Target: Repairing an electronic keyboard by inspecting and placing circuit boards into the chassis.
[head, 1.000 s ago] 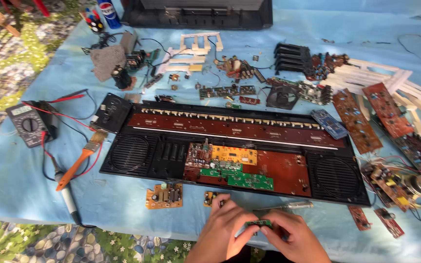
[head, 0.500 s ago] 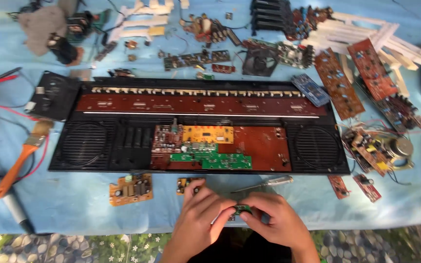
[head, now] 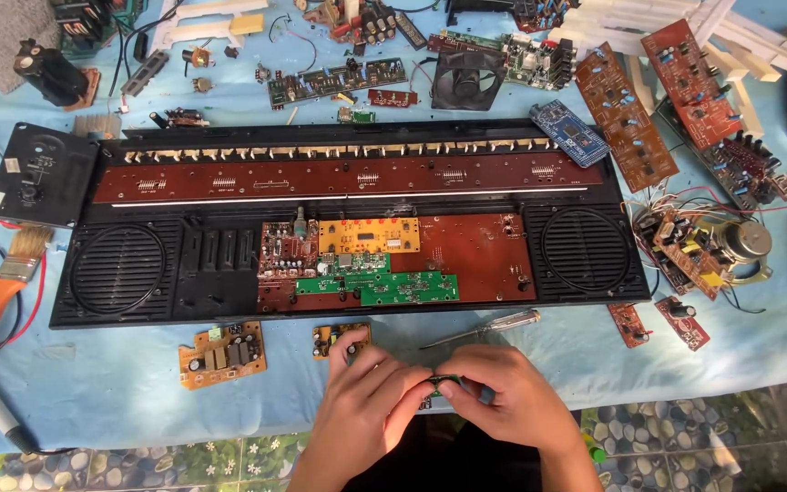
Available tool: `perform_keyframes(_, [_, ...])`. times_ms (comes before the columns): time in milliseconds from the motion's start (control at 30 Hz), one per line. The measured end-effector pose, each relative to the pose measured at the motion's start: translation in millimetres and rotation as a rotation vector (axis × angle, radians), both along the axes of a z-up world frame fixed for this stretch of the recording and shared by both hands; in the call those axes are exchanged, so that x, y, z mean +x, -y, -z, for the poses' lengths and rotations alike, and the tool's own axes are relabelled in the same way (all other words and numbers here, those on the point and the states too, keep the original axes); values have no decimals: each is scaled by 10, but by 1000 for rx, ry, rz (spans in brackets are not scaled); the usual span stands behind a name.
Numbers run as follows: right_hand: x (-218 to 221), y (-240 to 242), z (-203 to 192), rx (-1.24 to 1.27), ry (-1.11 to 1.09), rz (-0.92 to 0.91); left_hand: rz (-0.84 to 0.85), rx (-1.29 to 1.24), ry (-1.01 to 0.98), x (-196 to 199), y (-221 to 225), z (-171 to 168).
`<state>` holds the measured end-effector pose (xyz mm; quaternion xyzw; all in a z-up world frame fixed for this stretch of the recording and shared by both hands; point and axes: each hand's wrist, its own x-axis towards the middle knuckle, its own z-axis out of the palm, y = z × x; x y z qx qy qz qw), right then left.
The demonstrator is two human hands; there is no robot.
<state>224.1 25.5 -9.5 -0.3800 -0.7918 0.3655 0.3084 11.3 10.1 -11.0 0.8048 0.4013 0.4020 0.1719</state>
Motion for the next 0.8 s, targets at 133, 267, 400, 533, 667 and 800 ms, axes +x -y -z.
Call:
perform_keyframes(133, [7, -3, 2, -15, 29, 9, -27, -19, 30, -1, 0, 32])
perform_keyframes(267, [-7, 11, -31, -27, 18, 15, -77, 32, 28, 14, 2, 81])
perform_keyframes(400, [14, 5, -12, 0, -21, -17, -64, 75, -5, 11, 13, 38])
perform_keyframes(533, [40, 41, 39, -17, -67, 7, -61, 76, 8, 19, 69, 64])
perform_keyframes(667, [86, 28, 98, 3, -138, 45, -45, 80, 26, 11, 86, 71])
perform_keyframes(800, [115, 11, 137, -12, -130, 84, -7, 78, 5, -3, 77, 59])
